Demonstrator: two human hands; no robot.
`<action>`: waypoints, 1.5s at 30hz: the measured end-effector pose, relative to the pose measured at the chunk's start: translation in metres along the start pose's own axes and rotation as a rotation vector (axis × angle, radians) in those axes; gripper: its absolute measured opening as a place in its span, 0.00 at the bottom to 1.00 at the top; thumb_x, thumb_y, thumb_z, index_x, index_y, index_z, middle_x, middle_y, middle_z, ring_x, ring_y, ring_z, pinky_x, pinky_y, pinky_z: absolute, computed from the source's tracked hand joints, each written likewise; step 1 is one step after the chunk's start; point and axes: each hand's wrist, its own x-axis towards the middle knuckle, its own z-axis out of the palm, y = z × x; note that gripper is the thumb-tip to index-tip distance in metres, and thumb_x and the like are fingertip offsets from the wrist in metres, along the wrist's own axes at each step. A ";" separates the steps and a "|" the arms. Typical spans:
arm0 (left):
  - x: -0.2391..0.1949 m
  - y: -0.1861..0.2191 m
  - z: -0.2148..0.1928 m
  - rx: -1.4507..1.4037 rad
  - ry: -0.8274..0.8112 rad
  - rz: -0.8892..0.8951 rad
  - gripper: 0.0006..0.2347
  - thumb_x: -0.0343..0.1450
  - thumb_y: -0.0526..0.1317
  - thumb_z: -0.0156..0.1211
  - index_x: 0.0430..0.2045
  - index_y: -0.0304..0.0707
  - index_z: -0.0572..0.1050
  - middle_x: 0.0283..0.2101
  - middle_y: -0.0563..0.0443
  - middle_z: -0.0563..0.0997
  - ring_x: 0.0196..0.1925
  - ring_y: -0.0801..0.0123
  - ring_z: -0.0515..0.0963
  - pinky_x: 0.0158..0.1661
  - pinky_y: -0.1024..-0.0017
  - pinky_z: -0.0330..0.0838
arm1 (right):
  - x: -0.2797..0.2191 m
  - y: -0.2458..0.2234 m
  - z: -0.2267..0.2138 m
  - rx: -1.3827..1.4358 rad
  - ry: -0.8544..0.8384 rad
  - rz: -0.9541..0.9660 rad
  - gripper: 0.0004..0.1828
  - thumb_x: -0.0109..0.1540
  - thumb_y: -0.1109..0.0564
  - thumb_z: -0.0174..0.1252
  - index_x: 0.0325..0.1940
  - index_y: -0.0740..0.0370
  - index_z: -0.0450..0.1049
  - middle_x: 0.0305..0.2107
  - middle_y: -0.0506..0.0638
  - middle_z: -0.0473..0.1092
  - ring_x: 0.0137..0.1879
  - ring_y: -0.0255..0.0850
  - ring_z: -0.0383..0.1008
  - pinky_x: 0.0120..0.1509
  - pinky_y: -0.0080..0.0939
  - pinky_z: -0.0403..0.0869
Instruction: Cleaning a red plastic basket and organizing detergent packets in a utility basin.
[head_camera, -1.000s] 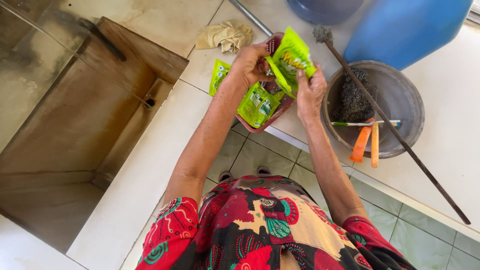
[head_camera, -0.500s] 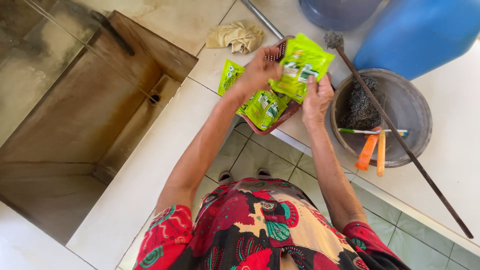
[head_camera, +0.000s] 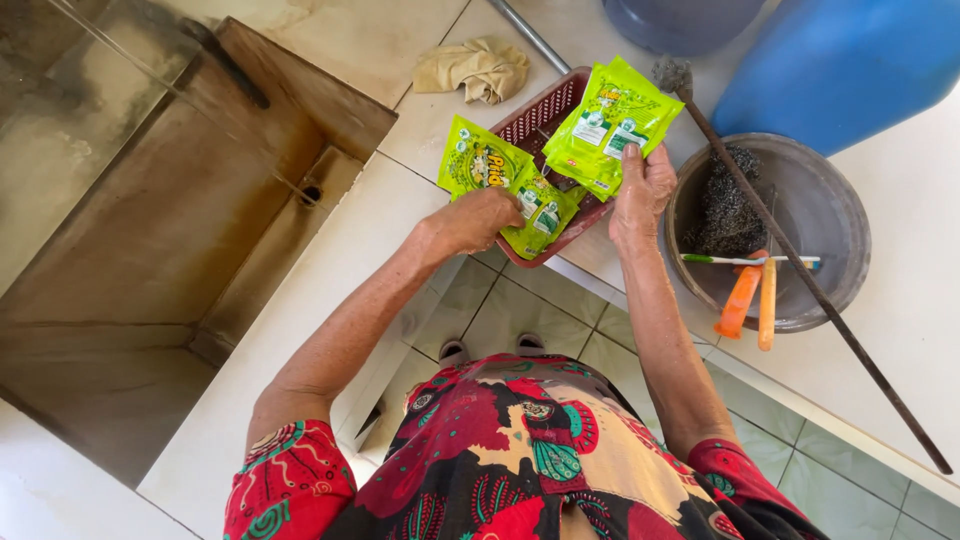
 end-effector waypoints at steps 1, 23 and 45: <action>-0.001 0.003 -0.009 -0.001 -0.002 0.002 0.14 0.59 0.26 0.65 0.37 0.35 0.82 0.45 0.41 0.82 0.54 0.46 0.80 0.51 0.56 0.76 | -0.001 0.002 -0.001 0.000 0.003 0.001 0.14 0.71 0.66 0.52 0.60 0.67 0.72 0.49 0.50 0.76 0.51 0.34 0.73 0.61 0.38 0.73; 0.048 0.033 -0.027 -0.567 0.970 -0.404 0.07 0.71 0.38 0.67 0.41 0.39 0.81 0.32 0.50 0.84 0.31 0.69 0.80 0.34 0.71 0.75 | -0.018 0.007 0.017 0.148 -0.228 0.035 0.16 0.73 0.63 0.49 0.65 0.68 0.70 0.56 0.49 0.73 0.60 0.35 0.72 0.69 0.39 0.70; -0.025 -0.014 -0.029 -0.126 0.665 -0.979 0.19 0.67 0.50 0.73 0.40 0.36 0.75 0.37 0.39 0.83 0.41 0.46 0.83 0.40 0.52 0.74 | -0.043 -0.002 0.033 -0.313 -0.084 -0.153 0.11 0.71 0.60 0.57 0.56 0.66 0.70 0.45 0.46 0.74 0.48 0.31 0.70 0.56 0.35 0.73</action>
